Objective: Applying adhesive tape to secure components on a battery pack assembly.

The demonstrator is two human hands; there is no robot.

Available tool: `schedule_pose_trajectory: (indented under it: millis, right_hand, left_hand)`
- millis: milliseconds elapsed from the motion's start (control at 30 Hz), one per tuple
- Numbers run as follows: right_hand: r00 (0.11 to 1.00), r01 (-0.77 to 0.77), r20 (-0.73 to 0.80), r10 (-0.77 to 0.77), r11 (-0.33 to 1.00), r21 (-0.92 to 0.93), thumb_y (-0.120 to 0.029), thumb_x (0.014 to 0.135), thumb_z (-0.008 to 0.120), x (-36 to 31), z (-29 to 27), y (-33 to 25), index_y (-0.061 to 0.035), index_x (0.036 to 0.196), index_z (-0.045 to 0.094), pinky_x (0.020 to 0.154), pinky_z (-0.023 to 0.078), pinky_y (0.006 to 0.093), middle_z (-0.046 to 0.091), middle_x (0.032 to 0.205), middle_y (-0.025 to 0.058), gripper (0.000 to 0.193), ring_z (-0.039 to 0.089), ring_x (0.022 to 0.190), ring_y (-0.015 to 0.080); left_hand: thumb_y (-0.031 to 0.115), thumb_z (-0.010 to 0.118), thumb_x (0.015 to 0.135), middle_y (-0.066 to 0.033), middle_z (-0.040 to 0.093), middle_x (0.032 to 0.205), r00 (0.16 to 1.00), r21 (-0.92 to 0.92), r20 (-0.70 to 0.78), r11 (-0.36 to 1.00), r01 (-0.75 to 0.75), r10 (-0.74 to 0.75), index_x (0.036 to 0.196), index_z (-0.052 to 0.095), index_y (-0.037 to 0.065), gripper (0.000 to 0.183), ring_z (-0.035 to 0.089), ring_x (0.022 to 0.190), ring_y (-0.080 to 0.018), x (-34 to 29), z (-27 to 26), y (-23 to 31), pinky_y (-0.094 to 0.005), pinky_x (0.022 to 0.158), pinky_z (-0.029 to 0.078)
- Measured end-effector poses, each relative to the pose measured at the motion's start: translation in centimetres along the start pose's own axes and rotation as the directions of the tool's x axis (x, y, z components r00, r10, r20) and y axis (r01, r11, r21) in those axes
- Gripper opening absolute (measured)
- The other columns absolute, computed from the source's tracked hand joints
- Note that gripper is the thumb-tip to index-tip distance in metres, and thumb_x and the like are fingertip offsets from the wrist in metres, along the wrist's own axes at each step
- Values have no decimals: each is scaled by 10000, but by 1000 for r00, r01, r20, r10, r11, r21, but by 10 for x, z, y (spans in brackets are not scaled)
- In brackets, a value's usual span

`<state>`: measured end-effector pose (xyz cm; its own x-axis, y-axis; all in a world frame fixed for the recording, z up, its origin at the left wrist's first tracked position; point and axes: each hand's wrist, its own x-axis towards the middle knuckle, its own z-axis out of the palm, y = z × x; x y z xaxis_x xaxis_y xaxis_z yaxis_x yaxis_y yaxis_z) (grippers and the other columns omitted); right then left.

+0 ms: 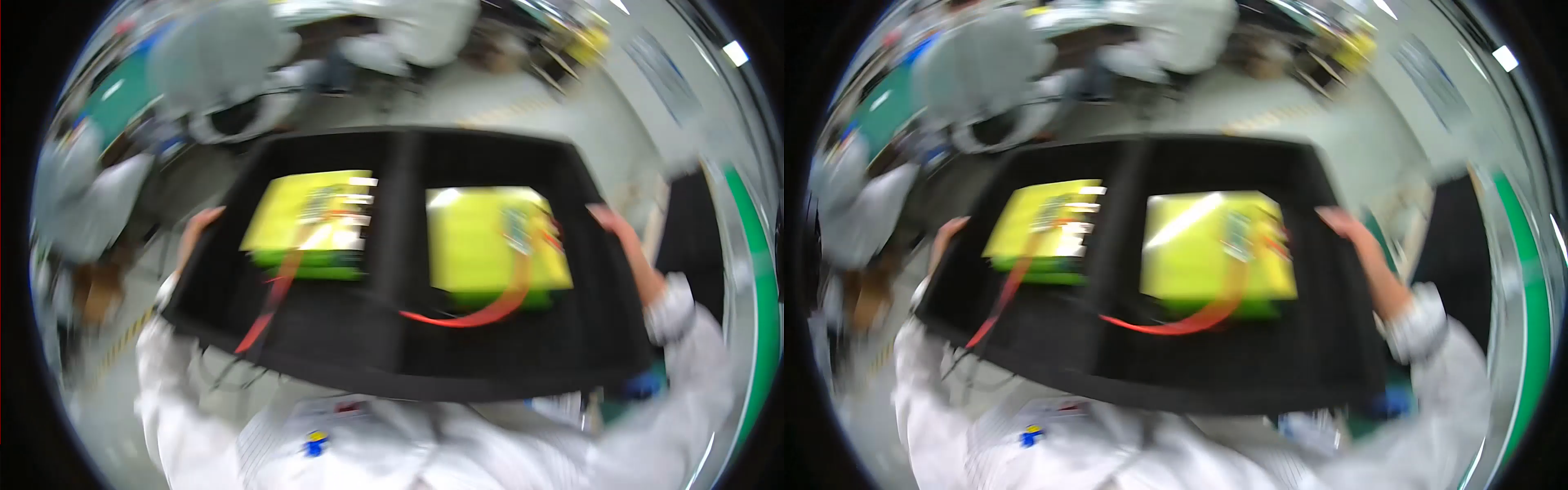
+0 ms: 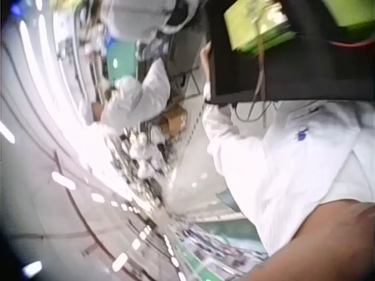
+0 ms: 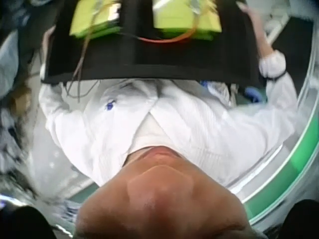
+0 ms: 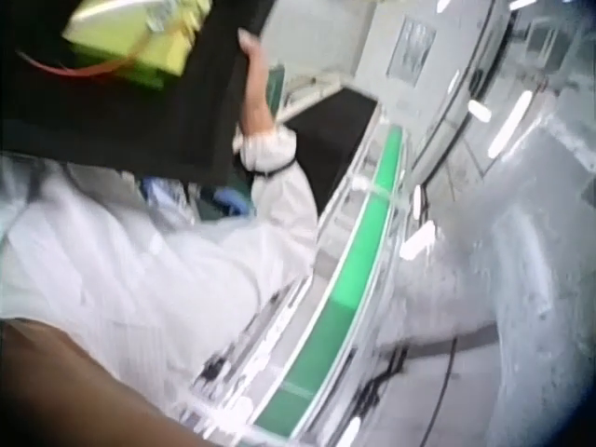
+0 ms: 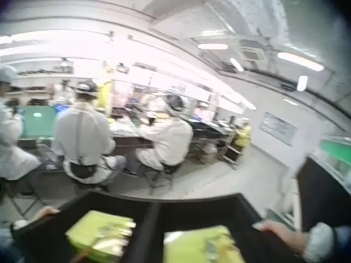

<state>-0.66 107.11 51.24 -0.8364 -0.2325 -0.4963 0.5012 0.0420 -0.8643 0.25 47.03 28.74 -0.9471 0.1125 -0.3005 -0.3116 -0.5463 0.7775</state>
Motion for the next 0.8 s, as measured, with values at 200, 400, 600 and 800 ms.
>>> schedule_pose_trajectory:
  millis: [200,400,600,800]
  right_hand:
    - [998,-49,-43,39,958,-281,-545,784,631,51,-2,-17,-97,1132,643,730,536,317,699,1010,59,568,667,827,167]
    - [991,-112,-98,86,944,-309,-518,784,638,78,-21,-17,-86,1101,660,714,533,299,708,961,62,536,674,783,156]
    - [904,101,421,-74,994,-42,-300,943,559,209,-41,4,-68,1080,663,823,542,285,698,986,34,289,669,863,126]
    - [825,-10,564,33,999,-45,-305,959,475,325,-22,-4,0,1121,650,820,568,313,714,1013,111,387,695,887,195]
  left_hand:
    - [303,556,960,-92,668,1035,917,-2,334,972,233,-219,1131,609,31,326,645,861,-197,17,13,-144,-300,783,512]
    - [314,548,956,-98,669,1003,955,-109,274,984,143,-109,1111,613,32,328,641,889,-209,55,21,-156,-319,826,509]
    - [326,540,953,-105,670,972,905,-163,-300,919,-360,301,1090,616,33,333,637,917,-220,-27,76,-108,-337,868,505]
    - [390,549,922,-69,713,942,838,-152,-538,966,-210,97,1065,664,60,378,670,796,-167,-52,25,-120,-288,730,541]
